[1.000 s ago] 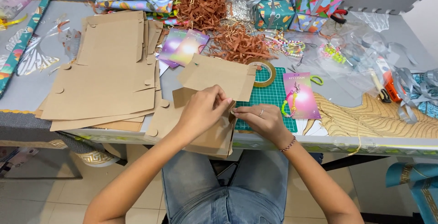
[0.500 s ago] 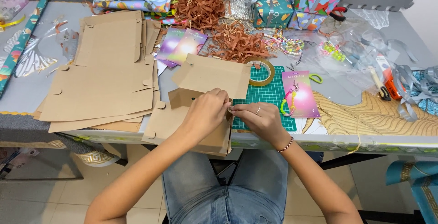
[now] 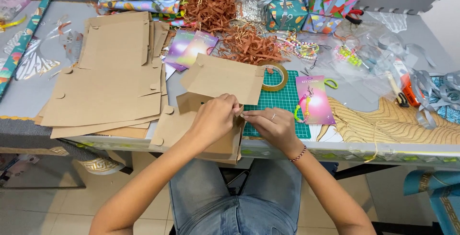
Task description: The person ties a ribbon on a wrapped gift, then assembles a small cardboard box, fills it with decorative paper and a card, and begins wrapping it.
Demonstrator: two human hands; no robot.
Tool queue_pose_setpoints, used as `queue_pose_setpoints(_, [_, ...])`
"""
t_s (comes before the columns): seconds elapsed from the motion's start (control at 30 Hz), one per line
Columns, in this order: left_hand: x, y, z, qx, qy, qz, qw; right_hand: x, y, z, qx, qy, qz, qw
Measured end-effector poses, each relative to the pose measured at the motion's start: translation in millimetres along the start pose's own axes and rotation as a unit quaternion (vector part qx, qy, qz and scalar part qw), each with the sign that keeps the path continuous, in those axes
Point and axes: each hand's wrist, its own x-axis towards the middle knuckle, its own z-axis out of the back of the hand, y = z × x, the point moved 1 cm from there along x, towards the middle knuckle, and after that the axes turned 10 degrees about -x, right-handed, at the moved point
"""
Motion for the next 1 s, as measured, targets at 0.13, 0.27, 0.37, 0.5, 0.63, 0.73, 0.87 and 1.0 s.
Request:
queue_pose_setpoints(0.13, [0.3,4.6,-5.7,-0.014,0.005,-0.003,1.0,-1.8,2.9,-1.4,0.003,-0.013,0.013,1.0])
queue_pose_setpoints(0.27, [-1.2,1.8,-9.1,-0.044,0.01,-0.005,0.999,-2.7,5.9,-1.9,-0.013,-0.029,0.042,0.999])
queue_pose_setpoints(0.37, [-7.9,-7.1,-8.7,-0.073,0.003,-0.003,0.997,-4.2,3.9,-4.5,-0.03,-0.04,0.049,0.998])
queue_pose_setpoints(0.5, [-9.0,-3.4,-12.2,-0.119,-0.003,0.01,0.993,-2.7,-1.7,-2.9,-0.038,-0.039,0.037,0.998])
queue_pose_setpoints(0.63, [-6.7,-1.9,-5.6,-0.109,0.001,0.02,0.994,1.0,2.0,1.2,-0.001,-0.055,0.022,0.998])
queue_pose_setpoints(0.73, [-6.2,-1.1,-3.2,-0.095,0.022,0.026,0.995,2.7,1.9,-0.5,-0.015,-0.042,0.005,0.999])
queue_pose_setpoints(0.87, [-5.4,-3.7,-0.3,-0.09,0.039,0.032,0.995,3.2,-2.5,-7.3,-0.034,-0.02,-0.007,0.999])
queue_pose_setpoints(1.0, [-15.2,-23.4,14.2,-0.09,0.07,0.053,0.992,4.9,-6.0,-7.3,-0.042,0.007,-0.005,0.999])
